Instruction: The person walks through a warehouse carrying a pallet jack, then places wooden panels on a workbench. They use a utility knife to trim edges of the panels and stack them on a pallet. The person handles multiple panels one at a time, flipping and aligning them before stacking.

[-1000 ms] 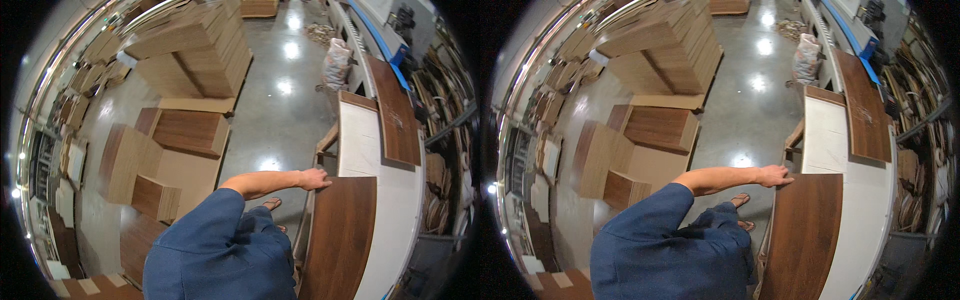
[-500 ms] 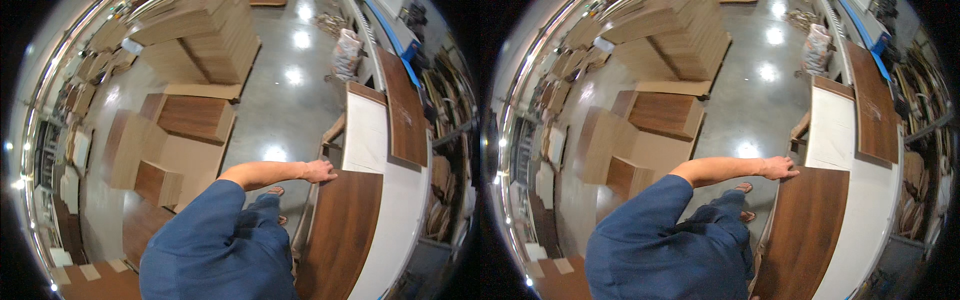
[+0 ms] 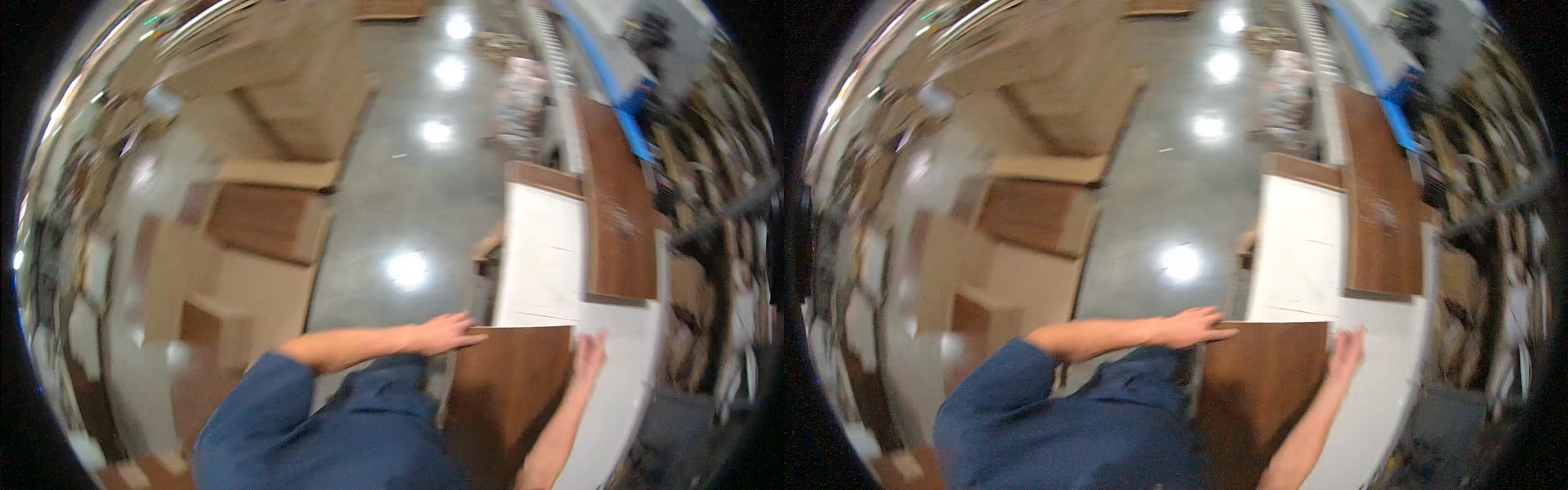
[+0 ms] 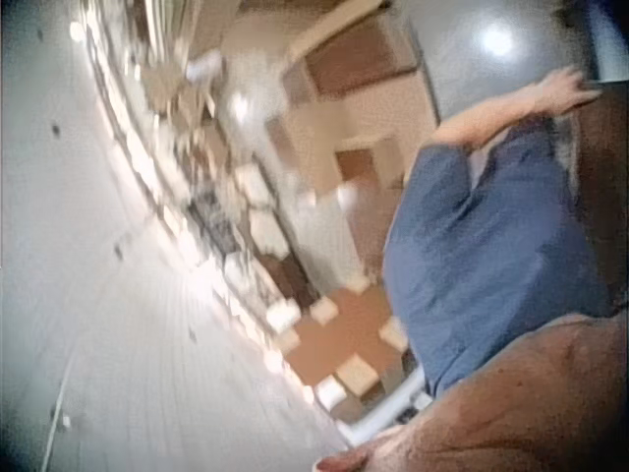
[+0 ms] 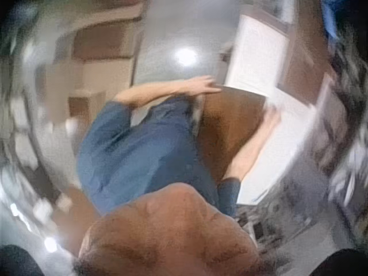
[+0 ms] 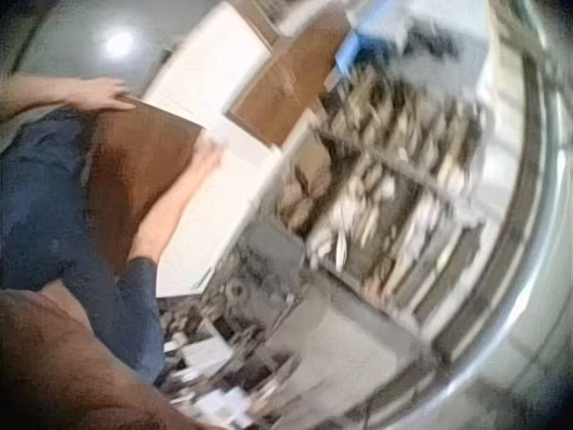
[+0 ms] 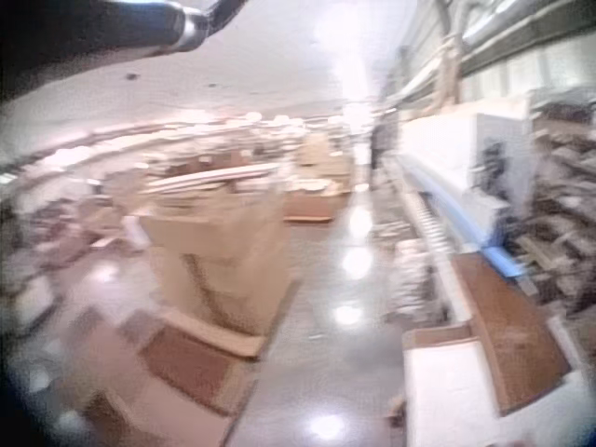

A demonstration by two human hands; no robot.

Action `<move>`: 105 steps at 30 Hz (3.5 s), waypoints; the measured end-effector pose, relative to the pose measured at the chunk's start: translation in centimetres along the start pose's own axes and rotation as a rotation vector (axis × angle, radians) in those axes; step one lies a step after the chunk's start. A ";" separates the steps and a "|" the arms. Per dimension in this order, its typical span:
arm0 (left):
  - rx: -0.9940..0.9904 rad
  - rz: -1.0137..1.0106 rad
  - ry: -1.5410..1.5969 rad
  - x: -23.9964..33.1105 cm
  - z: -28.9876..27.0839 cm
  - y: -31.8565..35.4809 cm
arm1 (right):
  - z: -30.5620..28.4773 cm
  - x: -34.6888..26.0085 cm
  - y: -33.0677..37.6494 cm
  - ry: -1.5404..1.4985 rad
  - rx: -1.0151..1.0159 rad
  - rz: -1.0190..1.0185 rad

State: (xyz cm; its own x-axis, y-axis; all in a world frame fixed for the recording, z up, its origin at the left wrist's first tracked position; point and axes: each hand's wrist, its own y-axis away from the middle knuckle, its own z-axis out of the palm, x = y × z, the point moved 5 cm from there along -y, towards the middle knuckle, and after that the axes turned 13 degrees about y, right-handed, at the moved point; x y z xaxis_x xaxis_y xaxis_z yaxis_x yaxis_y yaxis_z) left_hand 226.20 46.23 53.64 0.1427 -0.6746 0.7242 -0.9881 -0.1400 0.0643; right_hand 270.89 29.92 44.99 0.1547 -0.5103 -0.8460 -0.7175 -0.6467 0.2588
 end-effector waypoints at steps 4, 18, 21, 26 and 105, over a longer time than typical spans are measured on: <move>-0.037 -0.088 0.064 -0.2 -0.7 1.3 | 7.3 -7.5 -5.7 -0.986 0.036 0.367; 0.683 -0.419 1.463 -14.3 -13.8 -25.0 | 6.5 -10.6 6.4 -0.791 0.344 0.389; 0.561 -0.256 1.883 -15.0 -15.0 -28.4 | 3.9 -11.7 16.4 -0.804 0.447 0.504; 0.548 -0.262 2.066 -9.9 -13.8 -31.3 | -2.8 -11.0 27.8 -0.497 0.807 0.648; -0.180 0.143 -0.263 2.5 -0.8 0.1 | -1.4 10.8 73.2 0.679 0.662 0.688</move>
State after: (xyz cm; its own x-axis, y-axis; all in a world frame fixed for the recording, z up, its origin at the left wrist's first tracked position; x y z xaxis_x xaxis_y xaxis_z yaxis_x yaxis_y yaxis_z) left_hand 226.43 45.05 56.00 -0.0108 -0.8451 0.5346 -0.9902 0.0835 0.1121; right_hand 221.02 -23.72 55.43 -0.2170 -0.9649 -0.1481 -0.9738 0.2033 0.1023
